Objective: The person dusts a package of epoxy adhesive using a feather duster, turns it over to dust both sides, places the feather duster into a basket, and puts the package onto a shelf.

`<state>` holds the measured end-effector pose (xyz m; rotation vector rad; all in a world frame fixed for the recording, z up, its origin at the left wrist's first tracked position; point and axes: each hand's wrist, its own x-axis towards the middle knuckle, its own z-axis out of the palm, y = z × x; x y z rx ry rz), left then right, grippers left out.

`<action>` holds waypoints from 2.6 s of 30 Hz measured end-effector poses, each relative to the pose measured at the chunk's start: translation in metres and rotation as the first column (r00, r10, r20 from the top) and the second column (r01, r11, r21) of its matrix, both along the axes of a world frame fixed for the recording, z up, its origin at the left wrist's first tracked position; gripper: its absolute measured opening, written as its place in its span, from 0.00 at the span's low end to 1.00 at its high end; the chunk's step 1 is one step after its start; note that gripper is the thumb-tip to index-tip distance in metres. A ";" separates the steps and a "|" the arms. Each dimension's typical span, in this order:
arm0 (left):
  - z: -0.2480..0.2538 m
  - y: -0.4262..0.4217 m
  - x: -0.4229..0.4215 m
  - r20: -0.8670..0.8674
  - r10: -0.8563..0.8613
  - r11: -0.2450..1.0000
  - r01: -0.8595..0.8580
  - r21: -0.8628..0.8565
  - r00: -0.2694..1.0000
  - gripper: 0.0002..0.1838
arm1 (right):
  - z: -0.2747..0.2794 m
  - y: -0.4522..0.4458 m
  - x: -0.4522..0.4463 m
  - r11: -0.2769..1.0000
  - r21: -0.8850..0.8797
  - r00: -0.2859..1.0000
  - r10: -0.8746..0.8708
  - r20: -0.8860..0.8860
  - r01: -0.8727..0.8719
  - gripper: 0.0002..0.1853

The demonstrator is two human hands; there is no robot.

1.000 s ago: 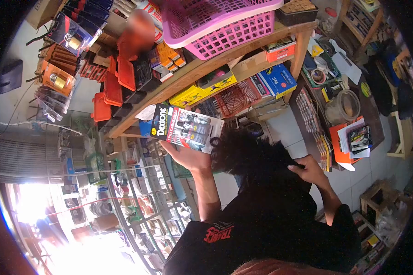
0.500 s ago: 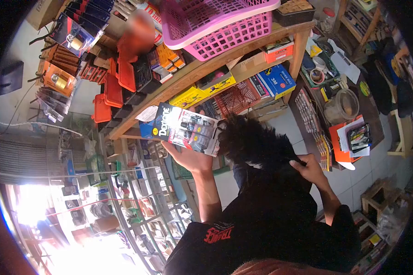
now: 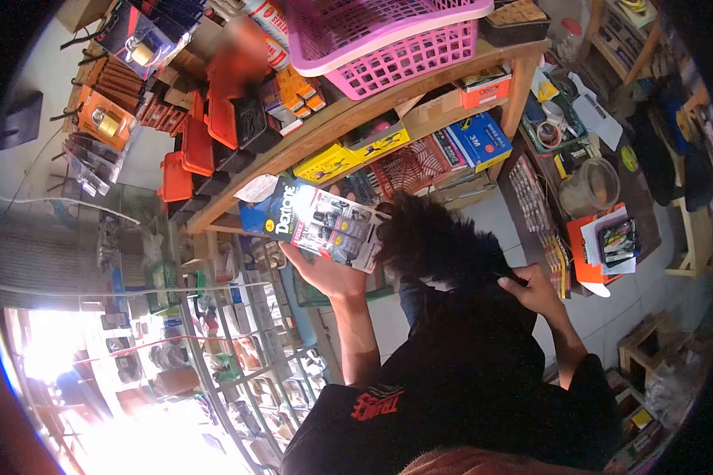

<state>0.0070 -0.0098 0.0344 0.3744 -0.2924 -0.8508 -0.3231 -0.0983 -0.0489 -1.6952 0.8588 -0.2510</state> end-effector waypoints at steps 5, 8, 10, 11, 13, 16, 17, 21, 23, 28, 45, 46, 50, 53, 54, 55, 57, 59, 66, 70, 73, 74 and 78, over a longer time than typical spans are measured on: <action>0.001 0.005 0.000 0.019 0.014 1.000 -0.014 -0.021 1.000 0.44 | -0.009 0.003 0.000 1.000 -0.021 0.993 0.018 -0.121 -0.021 0.17; 0.002 0.007 -0.001 0.012 0.066 0.998 -0.066 0.006 0.998 0.44 | -0.015 0.006 0.002 0.992 -0.120 0.999 -0.046 -0.018 0.043 0.16; 0.001 0.009 -0.001 0.022 0.052 0.999 -0.052 -0.013 0.998 0.44 | -0.009 0.006 0.005 0.993 -0.044 0.994 -0.105 0.018 0.106 0.15; 0.001 0.009 -0.002 0.027 0.046 0.999 -0.045 -0.024 0.999 0.44 | -0.006 0.005 0.007 0.991 -0.007 0.990 -0.135 0.034 0.135 0.14; 0.001 0.009 -0.002 0.001 0.031 0.998 -0.031 -0.061 1.000 0.43 | -0.001 0.003 0.009 0.978 -0.015 0.978 -0.206 0.045 0.207 0.13; 0.001 0.009 -0.001 0.003 0.051 0.997 -0.051 -0.051 0.999 0.43 | -0.002 0.003 0.005 0.980 -0.035 0.980 -0.192 0.046 0.194 0.13; 0.000 0.010 -0.001 0.010 0.064 0.997 -0.063 -0.038 0.998 0.43 | -0.002 0.003 0.004 0.984 -0.044 0.985 -0.169 0.044 0.171 0.13; -0.003 0.009 0.002 0.057 0.050 0.998 -0.048 -0.040 0.997 0.42 | 0.000 0.004 0.005 0.969 -0.246 0.999 0.043 0.028 -0.035 0.14; 0.003 0.007 -0.004 0.050 0.061 0.998 -0.059 -0.039 0.997 0.42 | -0.003 0.005 0.010 0.965 -0.234 0.991 -0.104 0.084 0.121 0.14; 0.001 0.007 -0.002 -0.017 0.003 0.995 -0.005 -0.097 1.000 0.42 | 0.004 0.003 0.002 0.972 -0.186 0.990 -0.134 0.050 0.141 0.13; 0.004 0.006 -0.007 0.009 0.089 0.993 -0.090 0.080 0.996 0.42 | 0.012 0.004 0.001 0.962 -0.273 0.998 -0.045 -0.054 0.029 0.13; 0.004 0.007 -0.007 0.010 0.090 0.992 -0.090 0.086 0.996 0.42 | 0.008 0.006 0.001 0.951 -0.305 0.998 -0.059 -0.025 0.049 0.13; 0.002 0.008 -0.006 -0.005 0.068 0.996 -0.068 0.062 0.998 0.43 | -0.004 0.009 0.002 0.933 -0.345 0.995 -0.100 0.029 0.104 0.14; 0.002 0.012 -0.005 -0.019 0.072 0.995 -0.071 0.065 0.997 0.43 | 0.002 0.007 0.003 0.949 -0.310 0.998 -0.066 0.005 0.065 0.14; 0.003 0.013 -0.005 -0.014 0.077 0.994 -0.076 0.074 0.997 0.43 | -0.006 0.009 0.001 0.940 -0.335 0.998 -0.058 0.011 0.059 0.14; 0.004 0.012 -0.005 -0.019 0.071 0.995 -0.070 0.067 0.997 0.43 | -0.011 0.009 0.000 0.930 -0.363 0.999 -0.051 0.016 0.053 0.14; 0.005 0.011 -0.007 -0.042 0.052 0.998 -0.050 0.038 0.998 0.43 | -0.014 0.007 0.000 0.946 -0.311 0.996 -0.088 0.031 0.093 0.13; 0.003 0.012 -0.006 -0.051 0.040 0.999 -0.039 0.021 0.998 0.43 | -0.008 0.006 0.002 0.942 -0.323 0.996 -0.077 0.053 0.090 0.13; 0.001 0.010 -0.007 -0.017 0.060 0.993 -0.058 0.099 0.998 0.44 | 0.008 0.006 0.005 0.946 -0.304 0.993 -0.114 0.009 0.112 0.11; 0.001 0.009 -0.006 -0.030 0.034 0.994 -0.031 0.104 0.999 0.44 | 0.000 0.009 0.005 0.909 -0.385 0.987 -0.152 0.056 0.162 0.12; 0.007 0.008 -0.012 -0.126 -0.105 0.990 0.092 -0.104 0.986 0.39 | 0.001 -0.002 0.001 0.927 -0.326 0.968 -0.229 -0.098 0.187 0.14; 0.006 0.008 -0.013 -0.077 -0.103 0.995 0.102 -0.015 0.992 0.39 | -0.003 -0.003 0.000 0.922 -0.308 0.967 -0.254 -0.028 0.233 0.14; 0.009 0.009 -0.019 0.102 -0.013 0.959 -0.017 0.282 0.995 0.34 | -0.005 -0.006 -0.005 0.942 -0.215 0.966 -0.254 0.042 0.257 0.16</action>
